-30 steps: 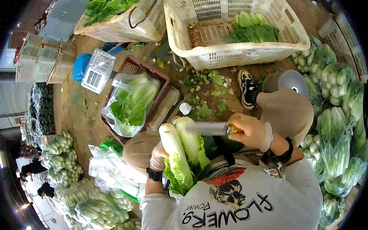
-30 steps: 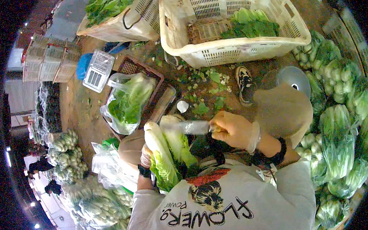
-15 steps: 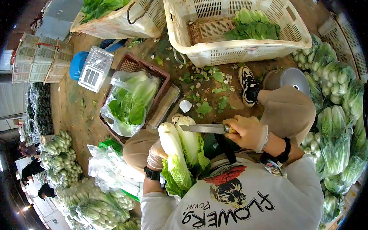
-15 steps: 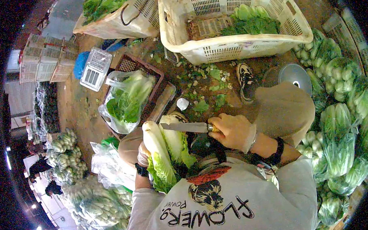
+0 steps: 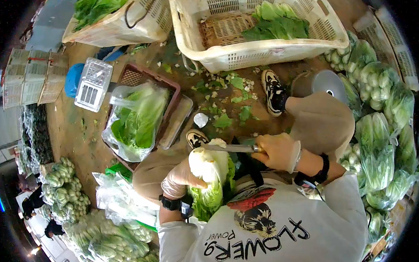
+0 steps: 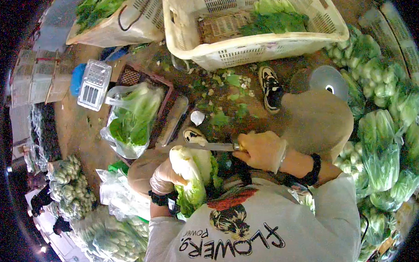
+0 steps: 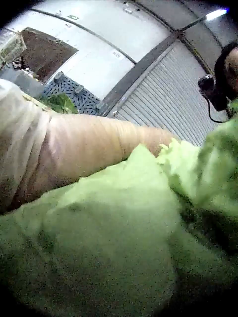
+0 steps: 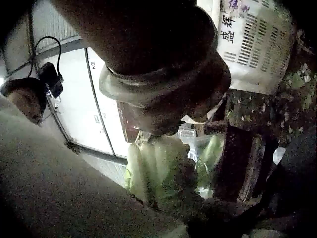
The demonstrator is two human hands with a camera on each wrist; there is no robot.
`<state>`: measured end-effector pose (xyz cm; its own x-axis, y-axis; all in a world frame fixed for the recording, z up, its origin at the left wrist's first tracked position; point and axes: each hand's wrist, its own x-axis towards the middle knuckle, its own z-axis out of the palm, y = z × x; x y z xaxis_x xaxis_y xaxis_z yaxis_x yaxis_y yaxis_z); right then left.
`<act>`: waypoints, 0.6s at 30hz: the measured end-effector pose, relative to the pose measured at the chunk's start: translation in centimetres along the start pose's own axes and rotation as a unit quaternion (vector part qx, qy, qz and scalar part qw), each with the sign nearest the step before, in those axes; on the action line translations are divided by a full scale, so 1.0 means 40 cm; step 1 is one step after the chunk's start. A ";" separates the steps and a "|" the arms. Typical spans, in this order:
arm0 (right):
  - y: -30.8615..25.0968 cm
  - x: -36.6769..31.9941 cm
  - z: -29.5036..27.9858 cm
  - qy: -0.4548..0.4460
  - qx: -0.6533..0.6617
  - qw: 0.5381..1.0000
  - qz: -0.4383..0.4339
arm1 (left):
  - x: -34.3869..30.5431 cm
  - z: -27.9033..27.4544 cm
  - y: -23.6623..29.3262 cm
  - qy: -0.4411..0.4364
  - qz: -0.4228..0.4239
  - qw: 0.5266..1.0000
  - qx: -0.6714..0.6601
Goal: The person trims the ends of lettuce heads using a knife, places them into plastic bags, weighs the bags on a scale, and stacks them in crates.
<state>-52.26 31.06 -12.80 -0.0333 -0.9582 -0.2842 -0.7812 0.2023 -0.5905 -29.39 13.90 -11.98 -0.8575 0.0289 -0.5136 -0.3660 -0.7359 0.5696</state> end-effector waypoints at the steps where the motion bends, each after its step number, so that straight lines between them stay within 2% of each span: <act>1: 0.001 0.003 -0.003 0.000 -0.009 1.000 0.007 | 0.010 -0.001 0.006 -0.005 -0.004 1.000 -0.002; 4: -0.005 0.022 -0.014 0.003 0.009 1.000 0.006 | 0.028 -0.009 0.018 -0.048 0.045 0.998 0.002; 6: -0.010 0.034 -0.025 -0.004 0.009 1.000 0.007 | 0.029 -0.040 0.021 -0.063 0.051 0.995 0.052; 7: -0.009 0.042 -0.027 -0.009 0.008 1.000 0.004 | 0.027 -0.084 -0.002 -0.061 0.048 0.996 0.050; 8: 0.027 0.066 -0.024 -0.011 0.011 1.000 0.006 | 0.025 -0.143 -0.043 -0.051 0.037 0.991 0.118; 9: 0.093 0.100 -0.018 -0.121 -0.055 0.989 0.059 | 0.024 -0.174 -0.066 -0.040 0.026 0.982 0.184; 10: 0.134 0.114 -0.013 -0.229 -0.121 0.960 0.110 | 0.036 -0.084 0.008 -0.077 0.085 0.988 0.099; 11: 0.142 0.106 -0.001 -0.228 -0.113 0.960 0.115 | 0.017 -0.093 0.004 -0.083 0.107 0.977 0.166; 12: 0.155 0.103 -0.002 -0.172 -0.068 0.971 0.150 | 0.019 -0.092 0.010 -0.092 0.140 0.959 0.231; 13: 0.163 0.094 -0.004 -0.128 -0.025 0.975 0.180 | 0.040 -0.096 0.021 -0.130 0.120 0.978 0.111; 14: 0.152 0.086 0.010 -0.143 -0.023 0.973 0.178 | 0.044 -0.083 0.044 -0.164 0.094 0.982 -0.013; 16: 0.149 0.125 0.013 -0.168 -0.017 0.967 0.192 | 0.036 -0.095 0.040 -0.022 0.014 0.998 0.057; 17: 0.163 0.125 0.039 -0.112 -0.018 0.980 0.166 | 0.038 -0.095 0.036 -0.022 0.022 0.998 0.048; 18: 0.151 0.123 0.037 -0.115 -0.017 0.980 0.163 | 0.043 -0.110 0.024 -0.018 0.021 0.999 0.046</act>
<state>-56.22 27.89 -18.87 -0.1470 -0.7722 -0.6181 -0.7724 0.4800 -0.4160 -29.63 10.26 -15.14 -0.8850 0.0253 -0.4649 -0.3594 -0.6719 0.6476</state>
